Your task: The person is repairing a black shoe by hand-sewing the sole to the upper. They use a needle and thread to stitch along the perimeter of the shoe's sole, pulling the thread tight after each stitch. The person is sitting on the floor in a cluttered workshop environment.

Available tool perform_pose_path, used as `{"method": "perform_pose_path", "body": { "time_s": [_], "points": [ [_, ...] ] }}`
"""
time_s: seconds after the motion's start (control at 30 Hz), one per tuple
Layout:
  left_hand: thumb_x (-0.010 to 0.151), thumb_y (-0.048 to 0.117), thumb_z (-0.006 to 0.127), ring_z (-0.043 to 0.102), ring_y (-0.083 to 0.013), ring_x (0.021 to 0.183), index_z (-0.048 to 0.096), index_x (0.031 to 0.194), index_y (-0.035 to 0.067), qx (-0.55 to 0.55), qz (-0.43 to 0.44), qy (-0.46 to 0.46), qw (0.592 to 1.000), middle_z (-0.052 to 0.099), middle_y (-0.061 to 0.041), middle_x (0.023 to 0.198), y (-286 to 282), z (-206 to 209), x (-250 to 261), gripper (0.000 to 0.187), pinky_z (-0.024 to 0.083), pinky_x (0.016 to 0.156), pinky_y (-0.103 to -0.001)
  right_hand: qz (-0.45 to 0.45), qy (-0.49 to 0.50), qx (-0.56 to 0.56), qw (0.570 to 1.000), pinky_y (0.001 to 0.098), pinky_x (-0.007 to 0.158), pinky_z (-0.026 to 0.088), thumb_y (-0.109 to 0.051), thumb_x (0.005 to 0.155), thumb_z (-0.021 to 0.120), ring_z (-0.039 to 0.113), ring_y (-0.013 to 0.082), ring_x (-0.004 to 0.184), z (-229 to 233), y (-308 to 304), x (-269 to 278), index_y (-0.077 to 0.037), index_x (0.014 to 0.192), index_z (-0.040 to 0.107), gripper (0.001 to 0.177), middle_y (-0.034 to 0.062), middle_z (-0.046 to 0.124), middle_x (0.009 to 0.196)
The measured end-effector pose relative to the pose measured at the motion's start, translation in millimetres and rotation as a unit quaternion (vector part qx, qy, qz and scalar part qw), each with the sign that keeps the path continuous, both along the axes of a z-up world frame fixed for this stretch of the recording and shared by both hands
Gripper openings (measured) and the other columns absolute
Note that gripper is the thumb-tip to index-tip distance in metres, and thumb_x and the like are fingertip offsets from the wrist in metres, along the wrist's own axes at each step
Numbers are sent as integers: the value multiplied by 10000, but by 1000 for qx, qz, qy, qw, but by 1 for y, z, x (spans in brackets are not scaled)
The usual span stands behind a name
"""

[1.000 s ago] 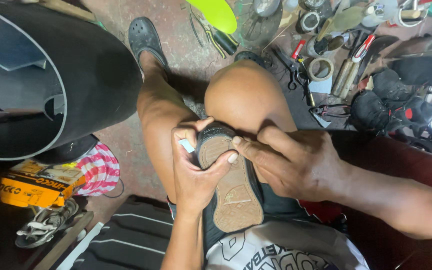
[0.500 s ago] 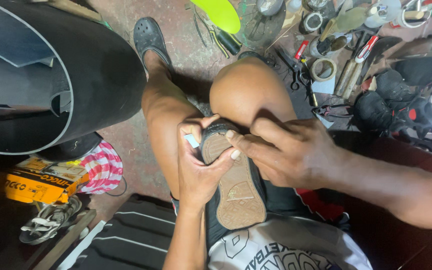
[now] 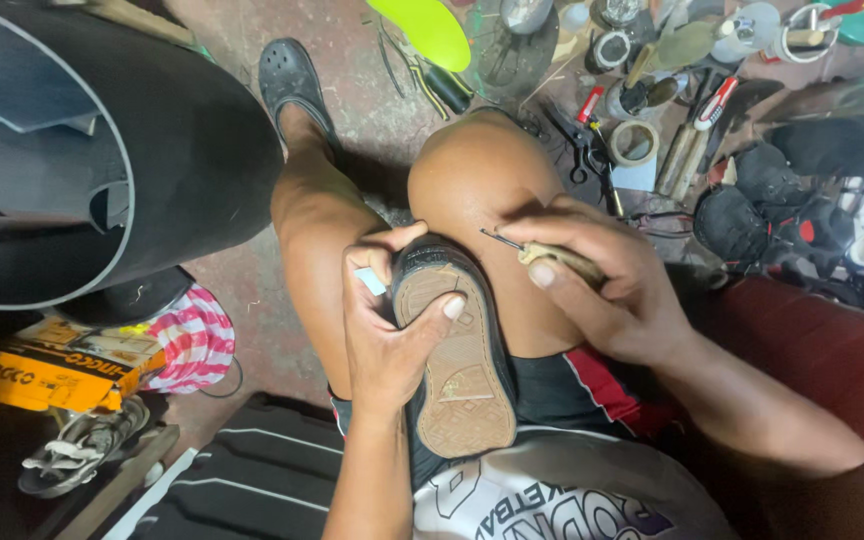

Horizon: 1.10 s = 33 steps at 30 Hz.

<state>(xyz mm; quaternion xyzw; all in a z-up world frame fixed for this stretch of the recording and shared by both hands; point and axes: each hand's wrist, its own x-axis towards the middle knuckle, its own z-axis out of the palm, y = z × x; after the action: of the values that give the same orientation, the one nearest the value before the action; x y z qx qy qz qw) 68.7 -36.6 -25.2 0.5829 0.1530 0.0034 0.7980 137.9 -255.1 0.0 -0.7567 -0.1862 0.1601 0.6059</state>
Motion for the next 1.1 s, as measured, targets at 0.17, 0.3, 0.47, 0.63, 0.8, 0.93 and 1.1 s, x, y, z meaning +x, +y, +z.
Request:
{"method": "perform_pose_path", "body": {
  "time_s": [0.17, 0.3, 0.47, 0.63, 0.8, 0.93, 1.1],
  "points": [
    [822, 2, 845, 570, -164, 1240, 415, 1126, 103, 17, -5, -33, 999, 554, -151, 1378, -2, -2, 1, 536, 509, 1077, -318, -39, -82, -33, 995, 293, 846, 546, -83, 949, 722, 675, 176, 960, 10, 13, -3, -25, 1220, 668, 282, 120, 670, 1155],
    [816, 21, 839, 610, -192, 1199, 409, 1085, 110, -5, -8, -24, 1000, 546, -141, 1361, -6, -4, 1, 515, 533, 1031, -331, 16, -149, -31, 988, 321, 911, 587, -62, 931, 742, 728, 225, 1067, 18, 26, 8, -51, 1224, 639, 311, 109, 689, 1199],
    [836, -5, 850, 534, -190, 1243, 394, 1101, 105, 86, -18, -60, 994, 555, -159, 1347, -8, -7, 1, 539, 461, 1117, -343, 69, -214, -91, 970, 313, 833, 591, -8, 937, 704, 744, 241, 957, 25, 34, 22, -73, 1257, 656, 331, 94, 710, 1107],
    [834, 34, 849, 562, -210, 1249, 387, 1077, 106, 121, -11, -67, 990, 575, -168, 1347, -11, 3, 5, 527, 467, 1124, -354, -18, -145, -36, 989, 350, 958, 562, -41, 992, 685, 698, 241, 1078, 31, 27, 32, -68, 1124, 640, 141, 98, 679, 1151],
    [785, 63, 860, 527, -300, 1299, 392, 1024, 55, 453, 43, -145, 878, 571, -239, 1310, -12, 38, -4, 526, 417, 1133, -418, -3, -118, -7, 993, 346, 1067, 513, -45, 1003, 624, 667, 218, 1169, 33, 9, 25, -4, 1281, 579, 284, 79, 664, 1162],
    [899, 24, 765, 596, -253, 1215, 398, 1028, 79, 389, 107, -157, 901, 594, -238, 1287, -10, 55, -13, 393, 503, 992, -332, 29, -86, 5, 996, 347, 991, 498, 9, 947, 488, 667, 263, 1111, 29, 12, -2, 34, 1249, 587, 318, 147, 665, 1152],
    [886, -51, 758, 652, -137, 935, 399, 1032, 78, 169, 72, -100, 978, 625, -248, 1317, -15, 59, -21, 408, 533, 761, -215, 49, -85, 8, 995, 324, 861, 545, -33, 998, 534, 699, 227, 960, 31, 20, -23, 8, 1251, 623, 272, 125, 672, 1063]
  ]
}}
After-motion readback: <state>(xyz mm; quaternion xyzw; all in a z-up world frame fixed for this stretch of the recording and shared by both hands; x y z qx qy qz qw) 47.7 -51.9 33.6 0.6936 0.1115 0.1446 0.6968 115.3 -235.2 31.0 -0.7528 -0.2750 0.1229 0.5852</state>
